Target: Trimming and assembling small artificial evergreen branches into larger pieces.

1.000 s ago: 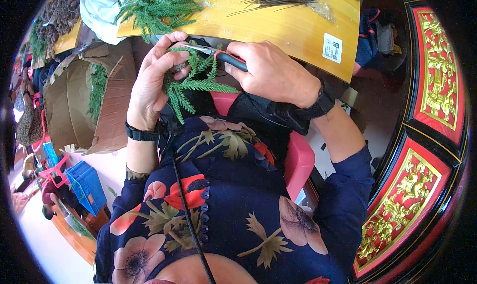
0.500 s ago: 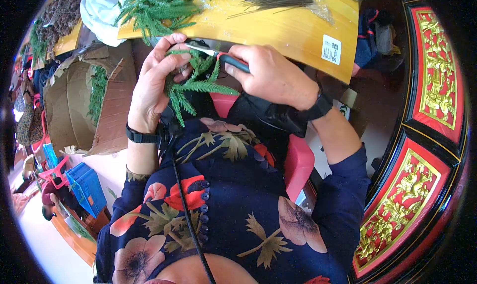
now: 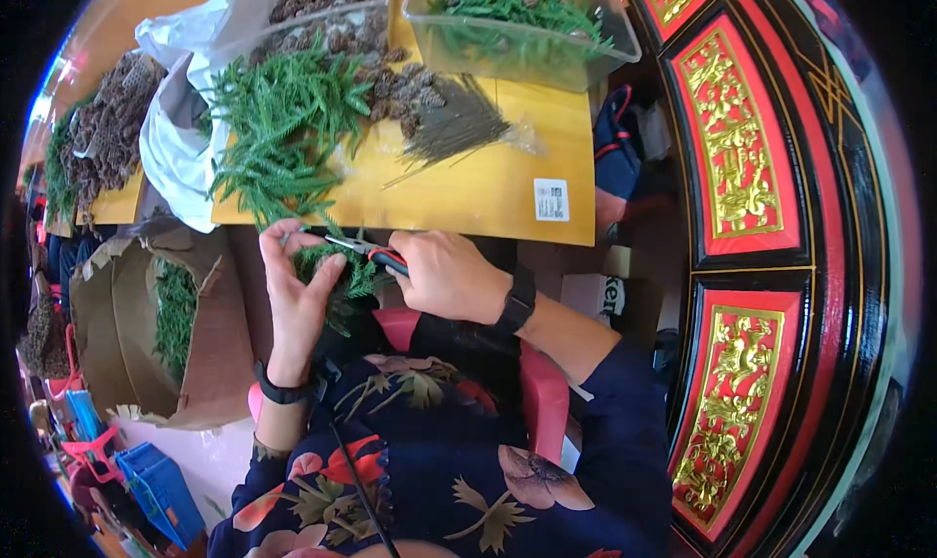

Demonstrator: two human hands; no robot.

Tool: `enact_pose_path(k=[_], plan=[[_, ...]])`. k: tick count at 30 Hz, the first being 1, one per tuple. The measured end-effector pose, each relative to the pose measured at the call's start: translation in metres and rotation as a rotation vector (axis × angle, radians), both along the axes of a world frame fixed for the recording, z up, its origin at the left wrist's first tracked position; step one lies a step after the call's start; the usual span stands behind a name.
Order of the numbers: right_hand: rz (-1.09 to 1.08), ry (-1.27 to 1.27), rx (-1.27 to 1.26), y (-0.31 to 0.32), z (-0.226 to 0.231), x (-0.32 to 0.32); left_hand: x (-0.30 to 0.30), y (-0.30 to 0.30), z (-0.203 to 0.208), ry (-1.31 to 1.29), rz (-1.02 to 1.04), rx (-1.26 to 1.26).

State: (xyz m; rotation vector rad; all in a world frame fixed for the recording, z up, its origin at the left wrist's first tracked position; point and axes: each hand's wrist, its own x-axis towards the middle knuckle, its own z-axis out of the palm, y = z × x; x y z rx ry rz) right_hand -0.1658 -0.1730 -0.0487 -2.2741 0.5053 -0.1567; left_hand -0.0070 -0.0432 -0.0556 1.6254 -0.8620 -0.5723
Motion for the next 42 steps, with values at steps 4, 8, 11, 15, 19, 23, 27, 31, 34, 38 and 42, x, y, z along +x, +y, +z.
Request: enact_pose_path(k=[4, 8, 11, 15, 19, 23, 27, 31, 34, 38, 42], plan=[[-0.037, 0.007, 0.012, 0.000, 0.003, 0.000, -0.006, -0.002, 0.015, -0.043, 0.017, -0.015], [-0.042, -0.033, 0.018, 0.000, 0.016, -0.002, -0.002, 0.004, 0.022, -0.099, -0.034, -0.030], [-0.041, -0.038, 0.002, -0.003, 0.025, -0.001, 0.001, 0.004, 0.022, -0.061, -0.074, -0.038], [-0.085, -0.072, -0.035, -0.013, 0.034, -0.005, -0.003, 0.001, 0.029, 0.064, -0.090, -0.060], [-0.271, -0.129, -0.007, -0.060, 0.062, -0.004, 0.003, 0.005, 0.026, 0.216, -0.006, -0.132], [-0.715, -0.436, -0.198, -0.149, 0.061, 0.003, 0.003, 0.007, 0.022, 0.196, -0.020, -0.118], [-0.882, -0.304, -0.132, -0.173, 0.054, -0.013, -0.001, 0.010, 0.018, 0.245, -0.084, -0.039], [-0.828, -0.445, -0.018, -0.144, 0.030, -0.039, 0.001, 0.009, 0.011, 0.266, -0.094, -0.021], [-0.687, -0.136, -0.102, -0.120, 0.006, -0.063, 0.002, 0.005, 0.011, 0.253, -0.130, -0.047], [-0.818, 0.160, -0.142, -0.102, -0.030, -0.078, -0.001, 0.003, 0.008, 0.242, -0.132, -0.024], [-0.940, 0.244, -0.460, -0.088, -0.047, -0.080, -0.003, 0.002, 0.007, 0.230, -0.121, 0.015]])
